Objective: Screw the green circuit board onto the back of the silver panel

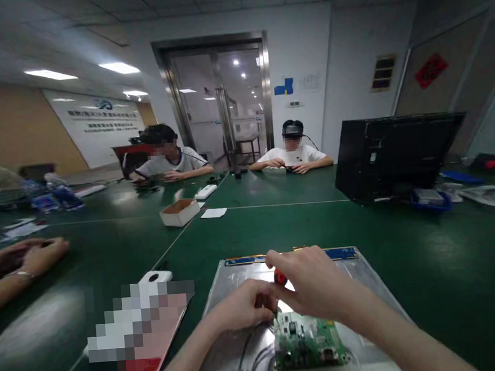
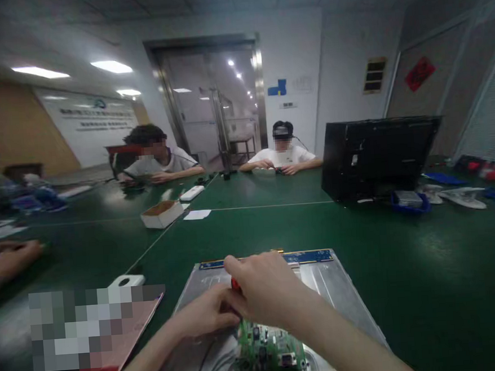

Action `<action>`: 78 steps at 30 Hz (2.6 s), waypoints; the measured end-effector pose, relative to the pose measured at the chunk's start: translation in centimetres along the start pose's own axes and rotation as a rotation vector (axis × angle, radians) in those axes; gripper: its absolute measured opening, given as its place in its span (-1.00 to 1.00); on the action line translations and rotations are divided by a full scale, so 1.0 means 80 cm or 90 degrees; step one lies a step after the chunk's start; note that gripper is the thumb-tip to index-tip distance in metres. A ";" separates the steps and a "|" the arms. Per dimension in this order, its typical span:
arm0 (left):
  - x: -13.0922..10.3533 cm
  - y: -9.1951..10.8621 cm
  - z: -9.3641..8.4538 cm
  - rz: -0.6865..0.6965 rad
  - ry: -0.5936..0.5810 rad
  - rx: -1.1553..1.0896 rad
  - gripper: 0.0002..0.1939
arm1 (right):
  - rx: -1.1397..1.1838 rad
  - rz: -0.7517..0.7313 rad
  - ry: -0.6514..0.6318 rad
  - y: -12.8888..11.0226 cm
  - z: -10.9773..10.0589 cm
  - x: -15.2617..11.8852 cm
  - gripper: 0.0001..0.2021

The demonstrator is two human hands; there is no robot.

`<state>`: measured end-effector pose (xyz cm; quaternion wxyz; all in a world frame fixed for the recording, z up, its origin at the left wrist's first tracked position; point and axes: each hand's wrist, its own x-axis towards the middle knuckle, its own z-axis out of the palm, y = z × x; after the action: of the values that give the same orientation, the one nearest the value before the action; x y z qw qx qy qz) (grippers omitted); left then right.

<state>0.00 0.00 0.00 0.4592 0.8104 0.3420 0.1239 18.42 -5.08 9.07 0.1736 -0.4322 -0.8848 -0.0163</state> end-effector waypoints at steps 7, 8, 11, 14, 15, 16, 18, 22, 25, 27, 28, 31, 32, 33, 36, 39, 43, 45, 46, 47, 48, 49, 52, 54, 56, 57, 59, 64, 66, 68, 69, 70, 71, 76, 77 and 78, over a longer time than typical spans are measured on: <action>-0.004 -0.002 0.003 0.008 0.007 -0.002 -0.89 | 0.048 -0.028 0.002 0.001 -0.006 -0.004 -0.77; -0.004 -0.003 0.003 0.013 0.006 0.000 -0.89 | 0.045 -0.024 0.001 0.001 -0.007 -0.004 -0.78; -0.004 -0.004 0.003 0.016 0.009 0.012 -0.91 | 0.029 -0.008 -0.003 0.000 -0.006 -0.002 -0.84; -0.005 -0.004 0.003 -0.003 0.014 0.018 -0.89 | 0.012 0.000 0.002 0.000 -0.002 -0.002 -0.89; -0.006 -0.004 0.004 -0.009 0.018 0.020 -0.89 | 0.009 0.000 0.008 0.000 -0.001 -0.002 -0.89; -0.006 -0.004 0.004 -0.012 0.021 0.022 -0.90 | 0.011 -0.002 0.013 -0.001 -0.001 -0.002 -0.89; -0.006 -0.003 0.004 -0.009 0.024 0.025 -0.94 | 0.026 -0.012 0.020 -0.001 -0.001 -0.004 -0.84; -0.006 -0.001 0.004 0.003 0.023 0.032 -0.95 | 0.048 -0.027 0.013 0.000 -0.004 -0.004 -0.82; -0.007 -0.001 0.003 0.001 0.022 0.037 -0.92 | 0.020 -0.013 -0.003 0.001 -0.003 -0.001 -0.90; -0.007 -0.002 0.003 -0.009 0.016 0.037 -0.89 | 0.009 -0.005 -0.011 0.001 -0.002 0.000 -0.93; -0.007 -0.002 0.004 -0.013 0.015 0.038 -0.88 | 0.010 -0.002 -0.009 0.001 -0.002 0.000 -0.91; -0.006 -0.003 0.005 0.001 0.020 0.039 -0.88 | 0.035 -0.010 0.004 -0.001 -0.001 -0.001 -0.77; -0.006 -0.003 0.005 0.008 0.022 0.040 -0.88 | 0.043 -0.015 0.009 -0.001 -0.001 -0.001 -0.74; -0.006 -0.002 0.006 0.012 0.023 0.043 -0.89 | 0.048 -0.019 0.013 -0.001 -0.001 -0.002 -0.74; -0.007 0.000 0.005 -0.005 0.027 0.056 -0.91 | 0.038 -0.020 0.015 -0.001 0.001 -0.002 -0.84; -0.008 0.004 0.003 -0.033 0.024 0.067 -0.85 | 0.019 -0.009 0.011 0.000 0.003 0.000 -0.92; -0.008 0.004 0.003 -0.032 0.014 0.075 -0.90 | 0.039 -0.005 0.012 -0.001 0.003 0.000 -0.83; -0.007 0.001 0.004 -0.010 0.017 0.077 -0.91 | 0.056 -0.010 0.011 -0.001 0.002 -0.001 -0.78; -0.007 0.000 0.004 0.000 0.018 0.078 -0.91 | 0.058 -0.014 0.010 -0.001 0.001 -0.001 -0.79; -0.007 -0.001 0.004 0.005 0.019 0.080 -0.90 | 0.056 -0.017 0.010 -0.001 0.001 -0.001 -0.80; -0.007 -0.001 0.004 0.004 0.019 0.082 -0.90 | 0.050 -0.017 0.009 -0.001 0.001 -0.001 -0.83; -0.007 -0.001 0.004 -0.001 0.018 0.083 -0.90 | 0.042 -0.015 0.007 0.000 0.002 -0.001 -0.87; -0.008 0.000 0.003 -0.025 0.012 0.069 -0.85 | 0.024 -0.007 -0.003 0.003 0.003 0.000 -0.95; -0.009 0.001 0.002 -0.030 0.009 0.058 -0.84 | 0.021 -0.001 -0.005 0.004 0.003 0.000 -0.95; -0.008 0.002 0.003 -0.024 0.009 0.058 -0.89 | 0.027 -0.003 -0.002 0.003 0.001 -0.001 -0.90; -0.008 0.002 0.003 -0.018 0.008 0.057 -0.91 | 0.033 -0.007 0.000 0.002 0.000 -0.001 -0.86; -0.008 0.002 0.004 -0.009 0.004 0.051 -0.92 | 0.045 -0.017 -0.002 0.001 -0.003 -0.002 -0.80; -0.008 0.001 0.004 -0.016 0.011 0.046 -0.89 | 0.026 0.000 -0.012 0.001 -0.004 -0.001 -0.91; -0.008 0.000 0.003 -0.022 0.006 0.034 -0.85 | 0.014 0.012 -0.019 0.002 -0.003 0.000 -0.93; -0.008 -0.001 0.003 -0.027 0.006 0.030 -0.84 | 0.016 0.011 -0.025 0.003 -0.003 0.000 -0.93; -0.008 -0.002 0.003 -0.028 0.006 0.031 -0.84 | 0.023 0.005 -0.026 0.003 -0.003 -0.001 -0.90; -0.007 -0.003 0.004 -0.024 0.003 0.032 -0.85 | 0.032 -0.002 -0.025 0.003 -0.004 -0.001 -0.85; -0.007 -0.004 0.004 -0.018 -0.002 0.030 -0.86 | 0.040 -0.007 -0.023 0.002 -0.005 -0.002 -0.80; -0.008 -0.001 0.004 -0.009 0.009 0.054 -0.87 | 0.039 -0.011 -0.010 0.002 -0.007 -0.002 -0.86; -0.009 0.000 0.003 -0.013 0.014 0.064 -0.87 | 0.033 -0.006 -0.013 0.002 -0.006 -0.002 -0.88; -0.009 0.001 0.003 -0.015 0.015 0.069 -0.86 | 0.025 0.001 -0.018 0.003 -0.006 -0.002 -0.89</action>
<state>-0.37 -0.67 0.06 0.4119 0.8286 0.3631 0.1092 18.82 -5.13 9.44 0.1699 -0.4294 -0.8869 0.0074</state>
